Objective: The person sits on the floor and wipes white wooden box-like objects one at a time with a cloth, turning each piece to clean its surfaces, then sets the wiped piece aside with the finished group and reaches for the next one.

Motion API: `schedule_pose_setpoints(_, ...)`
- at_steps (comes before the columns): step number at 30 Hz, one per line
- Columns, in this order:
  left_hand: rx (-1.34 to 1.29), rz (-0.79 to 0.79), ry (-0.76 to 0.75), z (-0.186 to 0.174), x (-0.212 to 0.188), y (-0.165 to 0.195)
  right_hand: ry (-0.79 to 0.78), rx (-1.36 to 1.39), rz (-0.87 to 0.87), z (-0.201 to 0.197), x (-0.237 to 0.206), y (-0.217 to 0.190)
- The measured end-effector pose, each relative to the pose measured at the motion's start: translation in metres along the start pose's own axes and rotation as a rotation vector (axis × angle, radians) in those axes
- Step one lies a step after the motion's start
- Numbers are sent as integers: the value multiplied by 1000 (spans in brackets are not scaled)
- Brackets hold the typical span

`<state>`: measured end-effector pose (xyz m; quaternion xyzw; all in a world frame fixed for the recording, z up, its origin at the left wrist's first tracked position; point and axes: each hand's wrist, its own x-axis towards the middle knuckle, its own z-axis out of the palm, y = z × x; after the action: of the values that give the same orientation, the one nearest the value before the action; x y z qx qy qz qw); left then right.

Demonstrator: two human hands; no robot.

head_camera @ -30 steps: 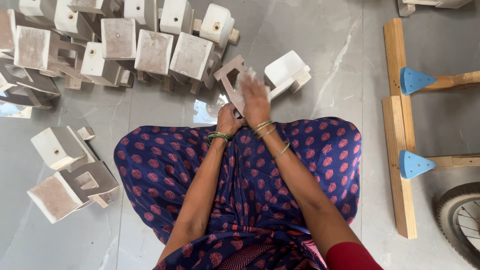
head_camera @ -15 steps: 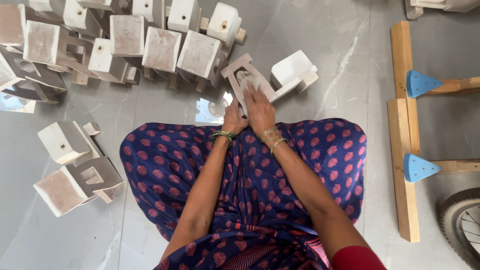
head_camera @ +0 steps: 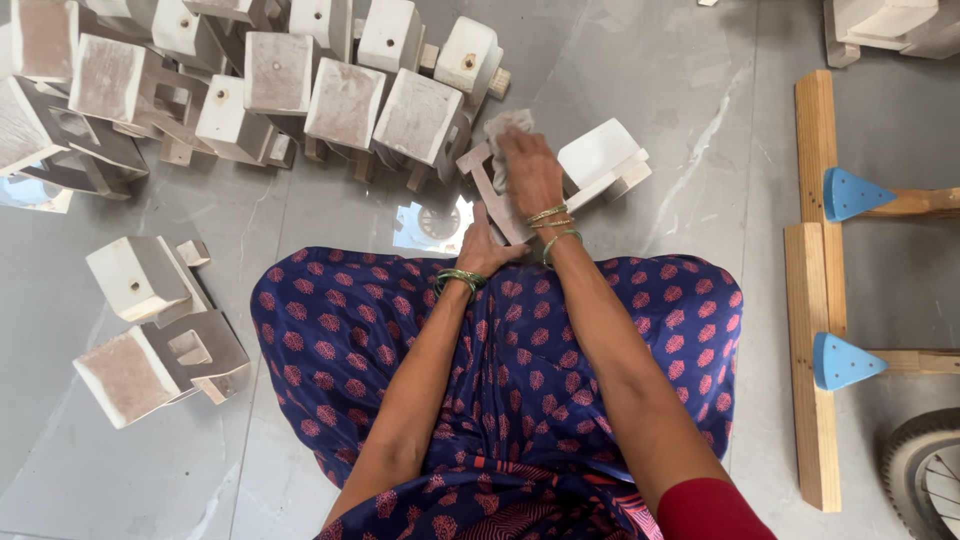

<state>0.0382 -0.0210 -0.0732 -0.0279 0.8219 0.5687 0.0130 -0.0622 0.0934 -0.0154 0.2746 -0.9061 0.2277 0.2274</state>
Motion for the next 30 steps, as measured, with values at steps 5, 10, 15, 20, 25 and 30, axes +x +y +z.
schedule_pose_setpoints(5, 57, -90, -5, 3, 0, -2, -119, -160, 40, -1, -21, -1)
schedule_pose_setpoints(10, 55, -102, 4, 3, -2, 5, -379, -308, 281, -30, -50, -8)
schedule_pose_setpoints(15, 29, -41, -9, -2, -4, 13, -46, 58, 229, -28, -18, 5)
schedule_pose_setpoints(20, 86, -92, -7, 1, -1, 9, -42, 4, 171, 25, 13, -13)
schedule_pose_setpoints(25, 239, 88, -109, 5, 6, -3, -202, 59, -32, 48, -8, -44)
schedule_pose_setpoints(30, 312, 8, -81, 1, 5, 8, -298, 122, 6, 1, -41, -38)
